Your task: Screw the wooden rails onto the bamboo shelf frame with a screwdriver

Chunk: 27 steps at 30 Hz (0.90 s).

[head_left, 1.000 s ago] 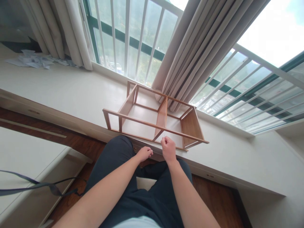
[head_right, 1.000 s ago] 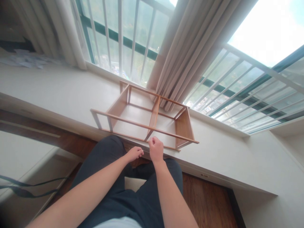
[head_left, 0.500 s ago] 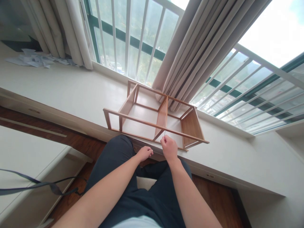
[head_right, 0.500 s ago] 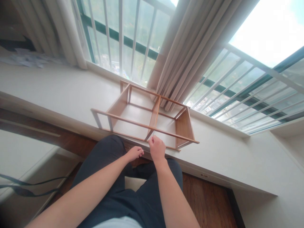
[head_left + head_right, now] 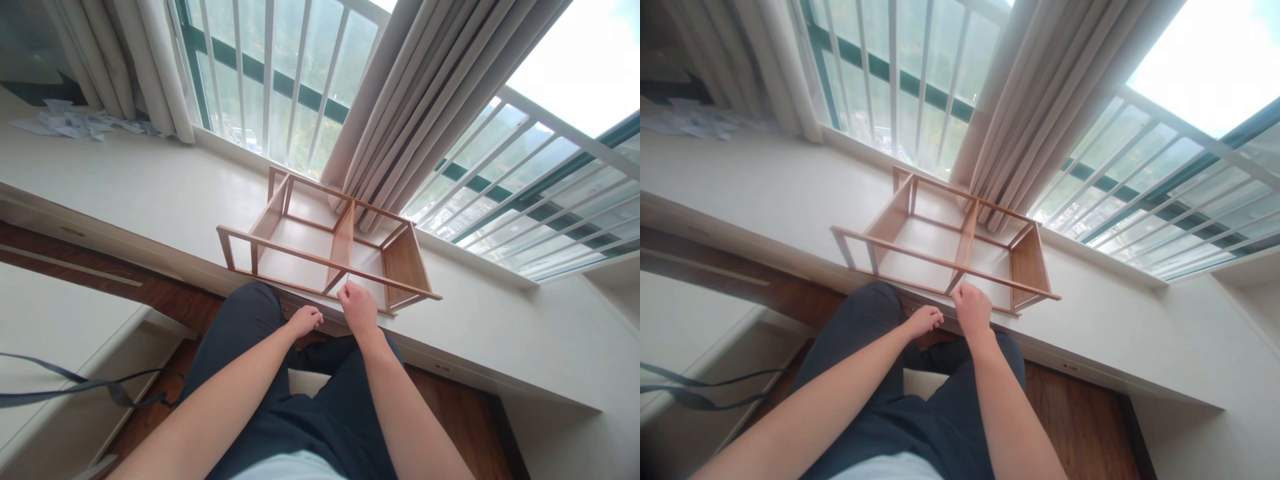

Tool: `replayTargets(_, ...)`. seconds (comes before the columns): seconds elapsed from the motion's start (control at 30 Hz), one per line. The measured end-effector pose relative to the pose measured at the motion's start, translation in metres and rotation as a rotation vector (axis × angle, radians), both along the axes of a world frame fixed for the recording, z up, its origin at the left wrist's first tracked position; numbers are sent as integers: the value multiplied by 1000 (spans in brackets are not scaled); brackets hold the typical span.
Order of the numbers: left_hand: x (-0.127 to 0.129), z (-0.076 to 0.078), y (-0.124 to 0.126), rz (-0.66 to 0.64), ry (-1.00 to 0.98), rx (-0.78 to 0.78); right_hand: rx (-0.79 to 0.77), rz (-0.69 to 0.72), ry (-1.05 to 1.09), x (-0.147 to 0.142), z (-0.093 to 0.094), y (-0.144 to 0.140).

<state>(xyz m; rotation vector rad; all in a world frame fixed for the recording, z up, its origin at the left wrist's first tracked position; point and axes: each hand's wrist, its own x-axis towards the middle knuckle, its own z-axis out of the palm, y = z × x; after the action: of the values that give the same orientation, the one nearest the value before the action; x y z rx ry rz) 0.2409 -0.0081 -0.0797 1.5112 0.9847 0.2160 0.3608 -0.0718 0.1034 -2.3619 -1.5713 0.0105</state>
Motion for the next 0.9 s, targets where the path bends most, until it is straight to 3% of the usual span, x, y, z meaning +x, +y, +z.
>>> replayTargets(0.53, -1, 3, -1, -11, -1, 16, 128, 73, 10, 11, -5, -1)
replayTargets(0.9, -2, 9, -2, -7, 0, -2, 244, 3, 274, 6, -13, -1)
